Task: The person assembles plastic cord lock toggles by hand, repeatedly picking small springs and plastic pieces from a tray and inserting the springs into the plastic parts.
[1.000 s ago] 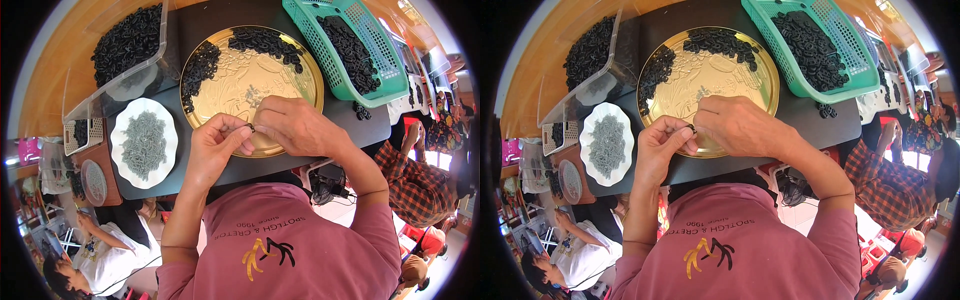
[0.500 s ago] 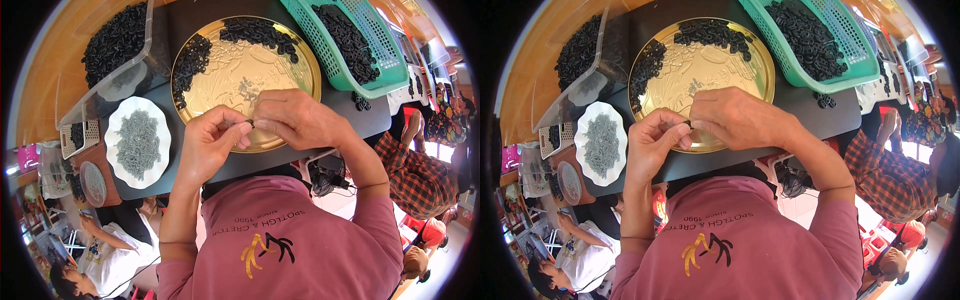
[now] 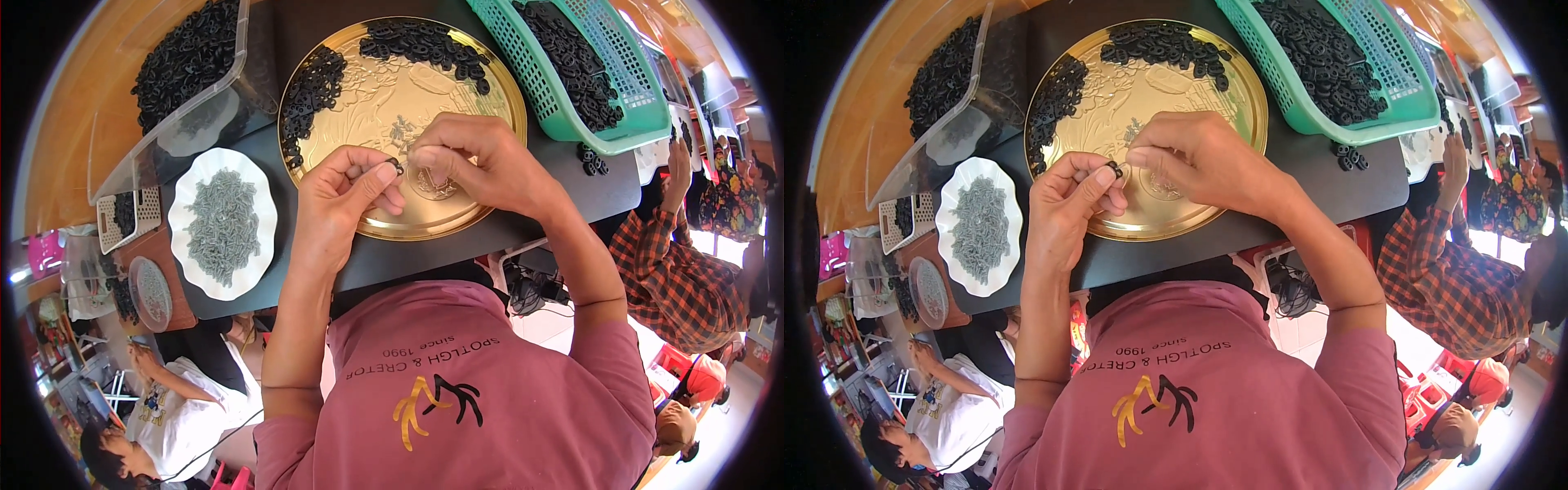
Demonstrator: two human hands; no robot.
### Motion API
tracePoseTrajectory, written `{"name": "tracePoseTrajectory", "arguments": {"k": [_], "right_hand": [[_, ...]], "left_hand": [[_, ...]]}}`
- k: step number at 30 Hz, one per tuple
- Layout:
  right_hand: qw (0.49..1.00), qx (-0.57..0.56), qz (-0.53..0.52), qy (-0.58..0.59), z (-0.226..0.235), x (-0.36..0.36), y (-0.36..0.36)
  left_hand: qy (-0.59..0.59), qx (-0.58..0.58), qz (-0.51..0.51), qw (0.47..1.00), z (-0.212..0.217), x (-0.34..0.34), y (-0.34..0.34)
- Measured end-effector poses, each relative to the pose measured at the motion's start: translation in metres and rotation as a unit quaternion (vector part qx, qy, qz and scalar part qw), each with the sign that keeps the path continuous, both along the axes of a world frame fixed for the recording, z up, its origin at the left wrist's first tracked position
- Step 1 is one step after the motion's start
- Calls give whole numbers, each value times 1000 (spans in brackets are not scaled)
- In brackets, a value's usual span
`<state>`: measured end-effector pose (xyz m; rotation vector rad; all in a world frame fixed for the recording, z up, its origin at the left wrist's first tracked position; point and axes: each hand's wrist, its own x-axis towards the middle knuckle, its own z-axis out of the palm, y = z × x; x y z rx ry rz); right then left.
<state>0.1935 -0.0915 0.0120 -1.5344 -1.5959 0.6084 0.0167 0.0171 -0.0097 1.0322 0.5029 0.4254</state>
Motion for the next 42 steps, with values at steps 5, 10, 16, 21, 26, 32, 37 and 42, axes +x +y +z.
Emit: {"name": "tracePoseTrajectory", "arguments": {"k": [5,10,16,21,26,32,37,42], "right_hand": [[996,28,-66,55,5,-12,-2],[996,32,-74,29,3,-19,-4],[989,43,-133,47,-5,-34,-6],[986,23,-154,60,-3,-34,-5],[974,-45,-154,157,-4,-23,-5],[965,27,-202,-163,3,22,-1],[911,-48,-265,-313,-12,30,7],[917,-72,-233,-315,-10,25,6]], "left_hand": [[-3,25,0,1000,6,-1,-1],[15,51,-4,999,7,-3,-7],[12,68,30,997,7,0,-15],[18,85,48,995,7,5,-19],[27,80,27,996,4,7,-13],[23,96,56,993,4,2,-8],[26,103,58,993,6,-1,-7],[17,95,71,993,6,-6,-5]]}}
